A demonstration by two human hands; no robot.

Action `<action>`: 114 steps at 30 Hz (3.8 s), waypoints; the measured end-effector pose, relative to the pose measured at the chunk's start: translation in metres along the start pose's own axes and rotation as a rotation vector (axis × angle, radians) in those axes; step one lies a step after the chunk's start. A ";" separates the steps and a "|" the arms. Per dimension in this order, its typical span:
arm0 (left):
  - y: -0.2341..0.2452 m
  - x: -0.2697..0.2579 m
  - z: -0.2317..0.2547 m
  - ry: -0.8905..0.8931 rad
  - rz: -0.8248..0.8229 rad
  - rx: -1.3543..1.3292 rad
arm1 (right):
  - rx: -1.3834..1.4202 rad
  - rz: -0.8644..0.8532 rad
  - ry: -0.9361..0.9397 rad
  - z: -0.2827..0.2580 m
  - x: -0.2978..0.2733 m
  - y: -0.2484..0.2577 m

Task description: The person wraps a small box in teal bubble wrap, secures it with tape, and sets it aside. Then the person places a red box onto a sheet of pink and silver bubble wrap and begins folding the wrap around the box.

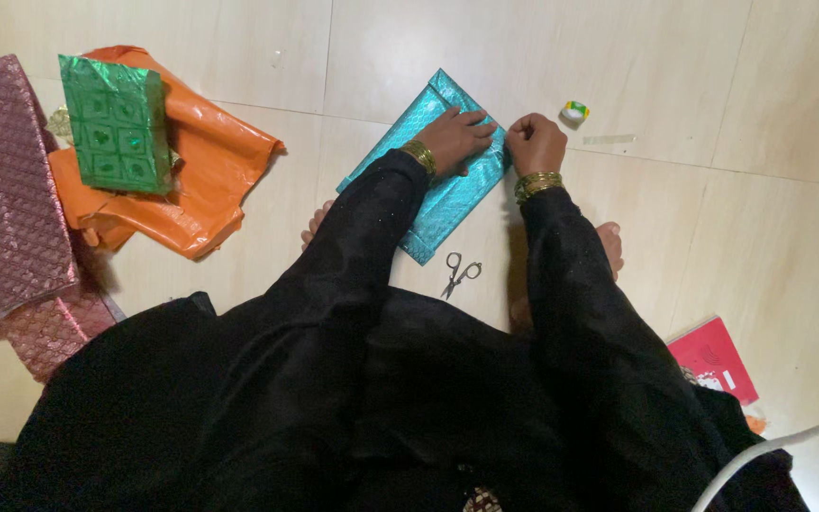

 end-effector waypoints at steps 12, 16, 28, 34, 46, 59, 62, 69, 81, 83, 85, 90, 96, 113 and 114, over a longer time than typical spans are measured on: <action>-0.001 0.000 -0.002 -0.022 0.033 0.026 | 0.002 0.037 0.240 -0.049 -0.033 0.013; -0.004 0.001 -0.001 0.003 -0.005 0.031 | -0.065 -0.029 0.395 -0.058 -0.047 0.013; -0.007 0.005 0.000 0.001 -0.047 0.090 | -0.113 -0.146 0.421 -0.054 -0.056 0.014; -0.004 0.002 0.000 0.004 -0.018 0.073 | -0.152 -0.232 0.498 -0.060 -0.063 0.018; 0.001 0.000 0.001 0.013 -0.001 0.077 | -0.180 -0.325 0.566 -0.089 -0.072 0.025; 0.022 -0.005 0.004 0.049 0.039 0.064 | -0.122 -0.352 0.642 -0.104 -0.096 0.027; 0.041 -0.028 0.005 0.127 0.250 0.006 | 0.167 -0.119 0.216 -0.071 -0.114 0.029; 0.012 -0.128 -0.072 0.746 0.391 -0.384 | 0.984 -0.026 -0.971 -0.003 -0.146 0.003; -0.067 -0.147 -0.107 0.872 0.156 -0.848 | 0.837 -0.279 -0.889 0.023 -0.116 -0.012; -0.041 -0.146 -0.108 0.844 0.202 -0.913 | 0.941 -0.199 -0.837 0.023 -0.102 -0.009; -0.006 -0.137 -0.108 0.827 0.279 -0.954 | 1.054 -0.175 -0.787 0.014 -0.083 -0.001; 0.068 -0.123 -0.109 0.809 0.462 -1.221 | 1.204 -0.236 -0.677 -0.040 -0.035 0.037; 0.089 -0.123 -0.097 0.796 0.541 -1.520 | 1.201 -0.156 -0.667 -0.088 -0.027 0.060; 0.077 -0.113 -0.088 0.840 0.589 -1.603 | 0.744 -0.264 -0.531 -0.094 -0.016 0.074; 0.086 -0.112 -0.084 0.841 0.592 -1.608 | 0.708 -0.254 -0.520 -0.096 -0.014 0.076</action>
Point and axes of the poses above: each hand's wrist, its own x-axis towards the middle knuckle, its own y-axis out of the back of the hand, z = x × y, the point moved 5 cm from there along x, towards the middle knuckle, and after that the axes turned 12 degrees about x, right-handed, at the moved point
